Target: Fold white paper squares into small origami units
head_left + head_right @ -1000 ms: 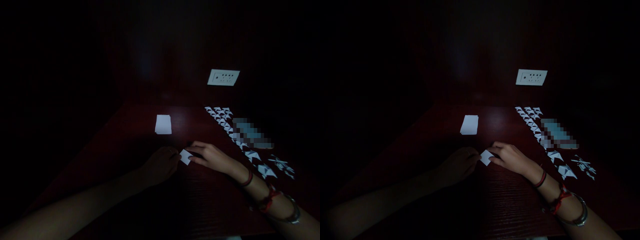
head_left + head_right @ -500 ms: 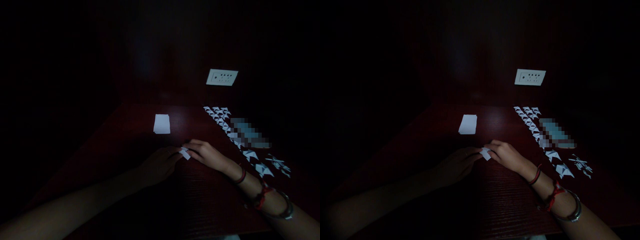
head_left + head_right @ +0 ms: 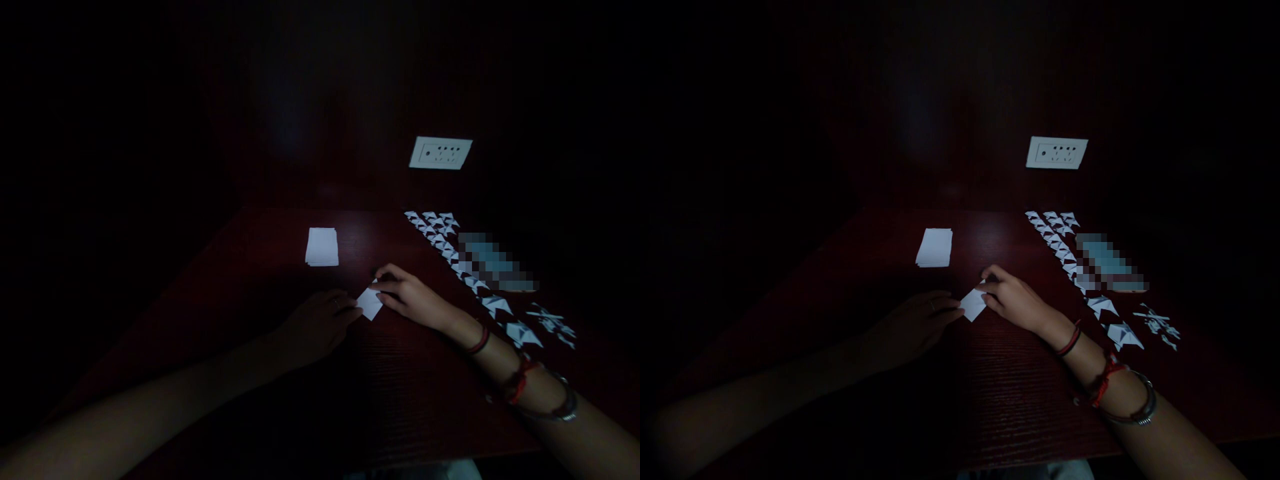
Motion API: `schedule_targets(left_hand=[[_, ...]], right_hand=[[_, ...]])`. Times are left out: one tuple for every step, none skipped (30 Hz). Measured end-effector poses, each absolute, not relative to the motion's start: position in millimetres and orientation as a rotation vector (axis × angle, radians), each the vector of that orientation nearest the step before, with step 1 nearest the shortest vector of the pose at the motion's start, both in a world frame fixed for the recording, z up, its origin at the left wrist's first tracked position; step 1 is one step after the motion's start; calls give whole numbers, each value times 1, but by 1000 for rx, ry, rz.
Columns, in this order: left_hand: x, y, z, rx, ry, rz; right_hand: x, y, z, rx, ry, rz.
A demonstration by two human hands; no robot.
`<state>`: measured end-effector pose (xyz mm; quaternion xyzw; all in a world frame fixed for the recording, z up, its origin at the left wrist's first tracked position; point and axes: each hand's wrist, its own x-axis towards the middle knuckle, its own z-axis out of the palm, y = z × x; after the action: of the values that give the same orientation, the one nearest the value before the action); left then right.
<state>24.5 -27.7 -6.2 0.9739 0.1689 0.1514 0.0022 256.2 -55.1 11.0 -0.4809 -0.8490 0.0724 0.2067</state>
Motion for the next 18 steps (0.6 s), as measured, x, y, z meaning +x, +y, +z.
schedule_targets(left_hand=[[25, -28, -6, 3060, 541, 484], [25, -28, -5, 3066, 554, 490], [24, -28, -5, 3076, 564, 496], [24, -28, -4, 3087, 576, 495], [24, -29, -3, 3099, 590, 490], [24, -30, -1, 3108, 608, 481], [24, -31, 0, 3116, 627, 472], [24, -32, 1, 3121, 646, 462], [25, -32, 3, 3123, 665, 453], [25, -33, 4, 3122, 680, 447], [26, -34, 5, 3119, 690, 450], [26, -34, 5, 3116, 700, 456], [26, -34, 5, 3111, 706, 467], [26, -33, 4, 3107, 707, 479], [25, -33, 3, 3105, 698, 489], [25, -32, 2, 3105, 681, 497], [24, -31, 0, 3108, 654, 497], [23, -30, -2, 3114, 620, 494]], right_hand=[[258, -55, 13, -1306, -2410, 230], [260, -55, 15, -1280, -2445, 270], [262, -55, 16, -1268, -2464, 300], [263, -55, 18, -1262, -2473, 324], [265, -55, 19, -1264, -2478, 339], [266, -55, 20, -1267, -2480, 346], [267, -55, 20, -1271, -2485, 348], [268, -55, 21, -1273, -2492, 346], [268, -55, 21, -1277, -2503, 339], [268, -55, 21, -1281, -2515, 324], [268, -55, 22, -1287, -2529, 300], [268, -56, 22, -1295, -2539, 265], [268, -56, 22, -1304, -2551, 224], [268, -57, 22, -1313, -2561, 177], [267, -57, 22, -1319, -2573, 133], [267, -57, 22, -1320, -2589, 95], [267, -58, 22, -1318, -2609, 67], [267, -58, 23, -1316, -2630, 44]])
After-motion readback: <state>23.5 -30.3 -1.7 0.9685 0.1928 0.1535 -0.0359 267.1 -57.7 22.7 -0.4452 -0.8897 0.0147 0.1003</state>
